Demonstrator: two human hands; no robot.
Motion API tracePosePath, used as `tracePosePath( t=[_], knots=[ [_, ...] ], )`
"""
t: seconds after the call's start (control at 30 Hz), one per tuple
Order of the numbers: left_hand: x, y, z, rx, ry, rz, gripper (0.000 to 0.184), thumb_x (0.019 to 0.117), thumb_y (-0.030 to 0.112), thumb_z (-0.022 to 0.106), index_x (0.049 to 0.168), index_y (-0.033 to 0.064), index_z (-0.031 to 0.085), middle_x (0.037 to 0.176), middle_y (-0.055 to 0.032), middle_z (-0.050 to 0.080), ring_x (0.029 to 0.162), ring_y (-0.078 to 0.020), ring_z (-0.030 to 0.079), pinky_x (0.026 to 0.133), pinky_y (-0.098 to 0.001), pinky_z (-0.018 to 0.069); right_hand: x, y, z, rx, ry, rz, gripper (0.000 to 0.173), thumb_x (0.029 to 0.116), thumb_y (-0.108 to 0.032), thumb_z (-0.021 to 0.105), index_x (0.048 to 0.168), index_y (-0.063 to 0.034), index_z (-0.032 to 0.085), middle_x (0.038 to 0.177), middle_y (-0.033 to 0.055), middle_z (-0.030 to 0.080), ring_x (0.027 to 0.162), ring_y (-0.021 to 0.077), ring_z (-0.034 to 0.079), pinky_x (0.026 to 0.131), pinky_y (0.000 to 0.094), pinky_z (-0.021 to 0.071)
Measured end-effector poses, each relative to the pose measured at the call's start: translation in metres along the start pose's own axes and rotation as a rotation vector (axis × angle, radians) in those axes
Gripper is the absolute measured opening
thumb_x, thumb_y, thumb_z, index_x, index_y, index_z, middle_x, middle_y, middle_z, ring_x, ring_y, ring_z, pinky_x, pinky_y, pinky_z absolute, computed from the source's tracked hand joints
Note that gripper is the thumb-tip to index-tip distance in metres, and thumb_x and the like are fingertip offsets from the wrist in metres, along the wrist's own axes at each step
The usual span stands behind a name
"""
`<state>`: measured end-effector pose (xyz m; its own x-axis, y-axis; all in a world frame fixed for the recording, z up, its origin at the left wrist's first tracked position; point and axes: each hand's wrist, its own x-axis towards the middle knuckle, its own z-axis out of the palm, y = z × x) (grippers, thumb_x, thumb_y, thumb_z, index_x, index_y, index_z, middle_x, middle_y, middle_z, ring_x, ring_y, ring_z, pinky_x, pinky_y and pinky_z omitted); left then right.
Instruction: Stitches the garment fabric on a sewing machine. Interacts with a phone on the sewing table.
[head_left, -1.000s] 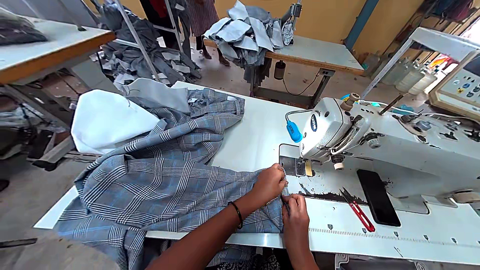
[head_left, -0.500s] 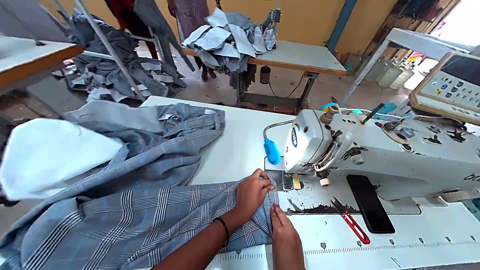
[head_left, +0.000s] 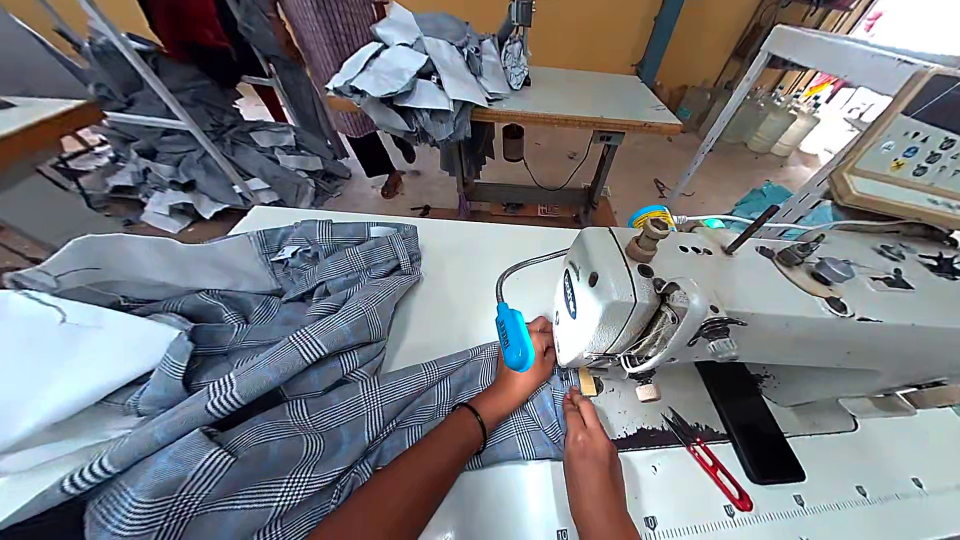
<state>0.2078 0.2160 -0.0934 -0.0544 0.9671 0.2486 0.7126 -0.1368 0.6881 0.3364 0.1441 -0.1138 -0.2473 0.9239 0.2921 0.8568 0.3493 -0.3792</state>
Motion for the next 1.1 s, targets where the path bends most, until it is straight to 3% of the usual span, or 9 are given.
tracePosePath(
  t=[0.3, 0.43, 0.5, 0.6, 0.7, 0.8, 0.83, 0.97, 1.1],
  knots=[
    [-0.004, 0.004, -0.002, 0.005, 0.015, 0.046, 0.006, 0.0869, -0.002, 0.071, 0.084, -0.0081, 0.072, 0.101, -0.0236, 0.069, 0.089, -0.0396, 0.069, 0.076, -0.0561, 0.0537, 0.002, 0.003, 0.003, 0.067, 0.051, 0.002, 0.03, 0.0869, 0.015, 0.06, 0.114, 0.0104, 0.072, 0.122, 0.0243, 0.07, 0.099, 0.0329, 0.075, 0.079, 0.0373, 0.0616],
    [0.0, 0.014, -0.004, 0.088, -0.025, 0.015, 0.01, 0.0911, -0.003, 0.068, 0.095, -0.01, 0.073, 0.108, -0.0256, 0.069, 0.094, -0.0416, 0.069, 0.083, -0.0565, 0.0537, 0.002, 0.006, 0.006, 0.12, 0.086, -0.017, 0.028, 0.0857, 0.014, 0.063, 0.112, 0.0107, 0.072, 0.12, 0.0254, 0.07, 0.097, 0.0321, 0.075, 0.078, 0.0367, 0.0618],
    [-0.009, 0.002, -0.003, 0.216, -0.01, 0.125, 0.01, 0.0912, 0.0, 0.068, 0.097, -0.006, 0.074, 0.109, -0.0243, 0.07, 0.09, -0.0414, 0.071, 0.075, -0.0567, 0.057, 0.001, 0.01, 0.003, 0.23, 0.106, 0.008, 0.024, 0.0837, 0.012, 0.065, 0.107, 0.0125, 0.071, 0.114, 0.0287, 0.068, 0.086, 0.0344, 0.074, 0.071, 0.0394, 0.0619],
    [-0.044, -0.005, -0.022, 0.277, -0.112, 0.171, 0.031, 0.1016, 0.025, 0.062, 0.092, -0.0024, 0.073, 0.097, -0.0209, 0.07, 0.08, -0.0371, 0.072, 0.067, -0.0549, 0.0587, -0.003, 0.016, -0.009, 0.368, 0.12, 0.096, 0.013, 0.0855, 0.003, 0.065, 0.095, 0.0107, 0.069, 0.098, 0.0247, 0.063, 0.075, 0.0287, 0.066, 0.065, 0.0378, 0.057],
    [-0.093, 0.008, -0.041, 0.275, -0.305, 0.359, 0.051, 0.0982, 0.045, 0.063, 0.085, -0.0036, 0.07, 0.086, -0.0202, 0.07, 0.081, -0.0374, 0.071, 0.068, -0.0537, 0.056, -0.014, 0.019, -0.02, 0.506, 0.063, 0.174, 0.011, 0.0861, 0.0, 0.064, 0.091, 0.0097, 0.067, 0.087, 0.0187, 0.063, 0.068, 0.0203, 0.06, 0.064, 0.0331, 0.0516],
    [-0.107, 0.005, -0.033, 0.179, -0.297, 0.627, 0.022, 0.0957, 0.019, 0.068, 0.085, 0.0002, 0.072, 0.092, -0.0146, 0.073, 0.101, -0.0342, 0.071, 0.089, -0.0511, 0.0536, -0.022, 0.021, -0.03, 0.661, -0.045, 0.28, 0.015, 0.0932, -0.006, 0.062, 0.096, 0.008, 0.067, 0.086, 0.0133, 0.063, 0.066, 0.0126, 0.058, 0.062, 0.0278, 0.0491],
    [-0.109, 0.007, -0.029, 0.107, -0.261, 0.675, 0.016, 0.0958, 0.01, 0.065, 0.085, 0.0008, 0.073, 0.088, -0.0136, 0.074, 0.098, -0.0324, 0.072, 0.093, -0.0497, 0.0538, -0.023, 0.022, -0.036, 0.706, -0.076, 0.312, 0.018, 0.0969, -0.01, 0.062, 0.1, 0.0067, 0.068, 0.089, 0.0115, 0.065, 0.067, 0.0107, 0.059, 0.062, 0.0262, 0.0504],
    [-0.125, 0.034, -0.003, -0.02, -0.021, 0.692, 0.021, 0.097, 0.007, 0.058, 0.081, 0.0, 0.069, 0.069, -0.0128, 0.067, 0.062, -0.0264, 0.068, 0.056, -0.0401, 0.0533, -0.026, 0.029, -0.062, 0.698, -0.03, 0.315, 0.027, 0.1032, -0.013, 0.052, 0.11, 0.0067, 0.069, 0.098, 0.0137, 0.069, 0.075, 0.0127, 0.062, 0.065, 0.0284, 0.0505],
    [-0.133, 0.051, 0.015, 0.011, 0.075, 0.605, 0.015, 0.0927, 0.001, 0.059, 0.082, -0.0017, 0.069, 0.07, -0.0143, 0.067, 0.061, -0.0274, 0.068, 0.054, -0.0397, 0.0534, -0.021, 0.028, -0.077, 0.637, -0.147, 0.294, 0.02, 0.0981, -0.01, 0.063, 0.107, 0.0061, 0.071, 0.098, 0.0143, 0.069, 0.081, 0.0146, 0.065, 0.073, 0.0303, 0.0542]
  ],
)
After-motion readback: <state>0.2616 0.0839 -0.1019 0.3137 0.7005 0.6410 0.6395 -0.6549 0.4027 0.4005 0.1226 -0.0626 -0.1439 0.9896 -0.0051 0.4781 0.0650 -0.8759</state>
